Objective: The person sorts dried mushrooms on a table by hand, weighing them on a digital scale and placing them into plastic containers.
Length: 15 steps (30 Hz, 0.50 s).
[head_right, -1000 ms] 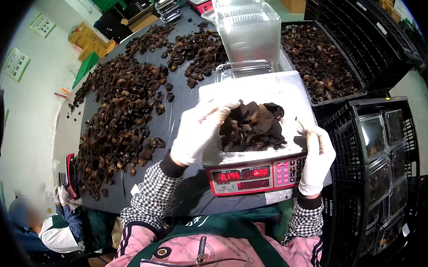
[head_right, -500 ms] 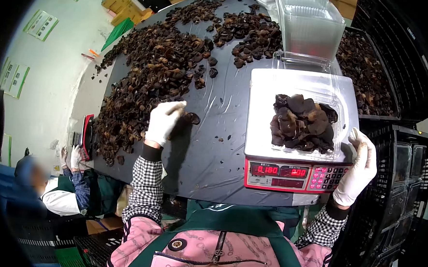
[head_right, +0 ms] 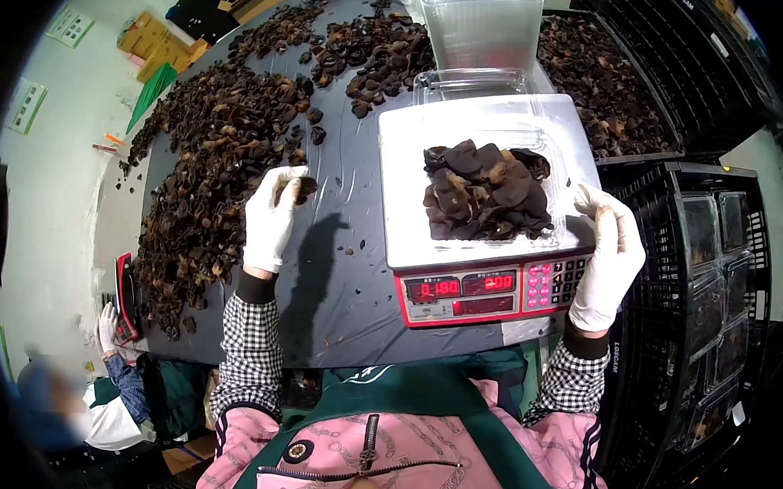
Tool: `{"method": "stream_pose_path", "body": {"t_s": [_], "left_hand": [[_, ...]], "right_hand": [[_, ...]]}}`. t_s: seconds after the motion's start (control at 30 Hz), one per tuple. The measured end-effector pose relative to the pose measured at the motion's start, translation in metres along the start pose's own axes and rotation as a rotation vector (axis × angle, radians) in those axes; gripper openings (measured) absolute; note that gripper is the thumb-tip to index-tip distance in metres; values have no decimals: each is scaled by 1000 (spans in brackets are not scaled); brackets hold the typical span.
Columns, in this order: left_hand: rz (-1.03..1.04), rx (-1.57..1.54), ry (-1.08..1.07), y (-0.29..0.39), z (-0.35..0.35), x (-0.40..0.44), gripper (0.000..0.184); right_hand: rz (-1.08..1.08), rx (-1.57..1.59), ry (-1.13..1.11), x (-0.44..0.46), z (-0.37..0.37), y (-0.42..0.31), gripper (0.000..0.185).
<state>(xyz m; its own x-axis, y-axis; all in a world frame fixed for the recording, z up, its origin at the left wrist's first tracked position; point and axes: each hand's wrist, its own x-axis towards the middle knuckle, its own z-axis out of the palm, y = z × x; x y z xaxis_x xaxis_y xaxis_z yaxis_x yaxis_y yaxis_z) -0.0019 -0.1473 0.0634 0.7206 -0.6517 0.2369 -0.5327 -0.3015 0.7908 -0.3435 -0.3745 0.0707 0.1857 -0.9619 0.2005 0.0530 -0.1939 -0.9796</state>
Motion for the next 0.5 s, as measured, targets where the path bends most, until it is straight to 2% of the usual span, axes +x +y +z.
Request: {"method": "stream_pose_path", "body": {"t_s": [0.13,0.2,0.33,0.37,0.4,0.47,0.5], "left_hand": [[79,-218,-196,73,24,8,24],[151,-233,-265,102,40,12,26],[504,-153,-322,142,72,19,32],[629,-140,-239,142,85,21,32],[648,-147,-230,148,91,20,34],[813,-147,-120,153,108,30,32],[841,-64,-100,152,118,35,31]], "right_hand": [[3,36,-4,-1,4,-4,23],[17,35,-2,0,1,0,22],[41,63,5,-3,-1,1,20],[33,70,9,-4,-2,4,19],[51,96,4,-4,-3,6,19],[52,103,3,-4,-4,10,18],[55,107,2,-3,-4,11,18]]}}
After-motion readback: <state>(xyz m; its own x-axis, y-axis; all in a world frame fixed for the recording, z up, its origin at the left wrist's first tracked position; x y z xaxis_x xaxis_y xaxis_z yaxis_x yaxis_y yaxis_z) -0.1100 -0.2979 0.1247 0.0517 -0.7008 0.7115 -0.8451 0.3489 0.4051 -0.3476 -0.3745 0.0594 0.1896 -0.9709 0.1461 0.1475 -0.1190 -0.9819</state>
